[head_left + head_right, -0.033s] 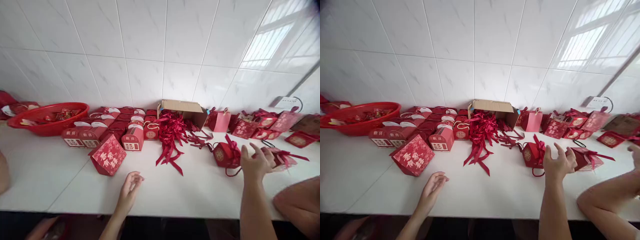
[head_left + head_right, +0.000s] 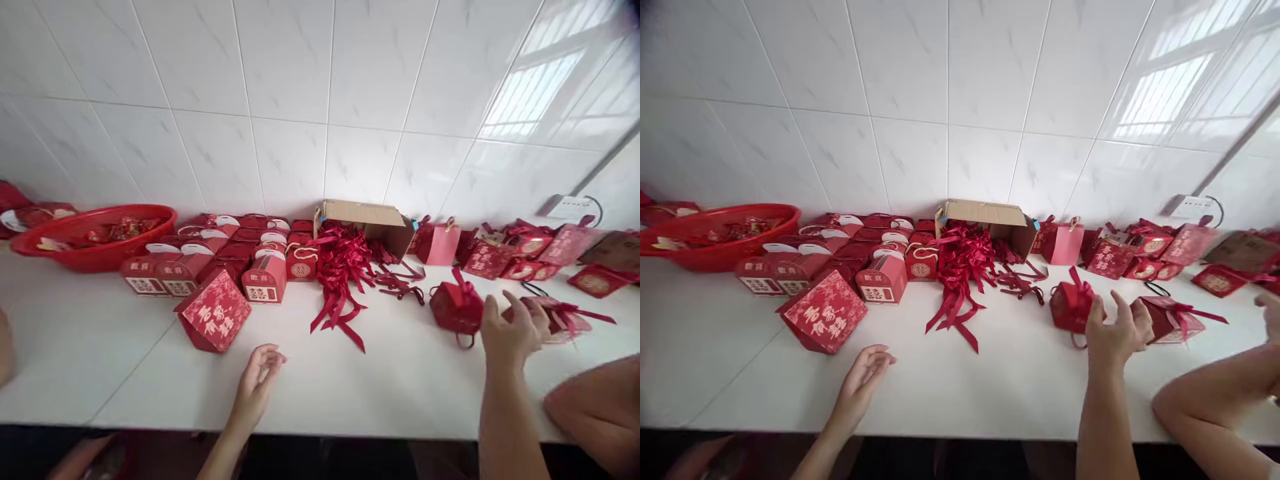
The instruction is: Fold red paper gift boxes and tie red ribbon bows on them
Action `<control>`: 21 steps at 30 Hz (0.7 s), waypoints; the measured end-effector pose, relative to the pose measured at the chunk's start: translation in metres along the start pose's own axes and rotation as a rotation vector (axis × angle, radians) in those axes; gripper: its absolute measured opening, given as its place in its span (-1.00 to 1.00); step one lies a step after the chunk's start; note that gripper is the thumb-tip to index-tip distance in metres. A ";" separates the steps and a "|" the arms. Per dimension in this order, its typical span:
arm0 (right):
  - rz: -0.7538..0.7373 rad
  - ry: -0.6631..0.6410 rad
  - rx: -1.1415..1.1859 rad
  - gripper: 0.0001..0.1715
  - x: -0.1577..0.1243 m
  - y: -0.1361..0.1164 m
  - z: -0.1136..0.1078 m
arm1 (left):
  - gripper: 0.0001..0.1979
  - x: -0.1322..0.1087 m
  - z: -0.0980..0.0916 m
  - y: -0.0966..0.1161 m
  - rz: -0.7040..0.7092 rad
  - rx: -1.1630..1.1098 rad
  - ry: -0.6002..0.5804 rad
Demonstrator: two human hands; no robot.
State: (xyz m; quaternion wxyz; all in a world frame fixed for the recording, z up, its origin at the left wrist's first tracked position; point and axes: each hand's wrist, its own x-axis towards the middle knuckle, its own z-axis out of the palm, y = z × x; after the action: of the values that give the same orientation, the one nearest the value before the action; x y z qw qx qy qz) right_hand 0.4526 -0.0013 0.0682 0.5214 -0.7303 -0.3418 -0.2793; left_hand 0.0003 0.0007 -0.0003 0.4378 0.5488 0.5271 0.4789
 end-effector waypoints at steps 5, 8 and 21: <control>-0.134 -0.411 0.269 -0.59 -0.081 -0.035 -0.004 | -0.68 0.004 0.002 0.000 0.027 0.073 -0.005; -0.251 -0.691 0.344 -0.60 -0.140 -0.067 -0.004 | -0.72 0.005 0.003 0.002 0.034 0.107 -0.031; 0.125 -0.888 0.613 -0.88 -0.153 -0.088 -0.052 | -0.74 0.004 0.003 0.008 0.112 0.217 -0.064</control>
State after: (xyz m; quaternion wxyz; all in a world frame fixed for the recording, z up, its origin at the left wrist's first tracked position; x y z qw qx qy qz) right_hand 0.2865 -0.0627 0.0170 0.5314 -0.6115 -0.5510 0.2000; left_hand 0.0041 0.0041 0.0070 0.3651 0.6366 0.5299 0.4250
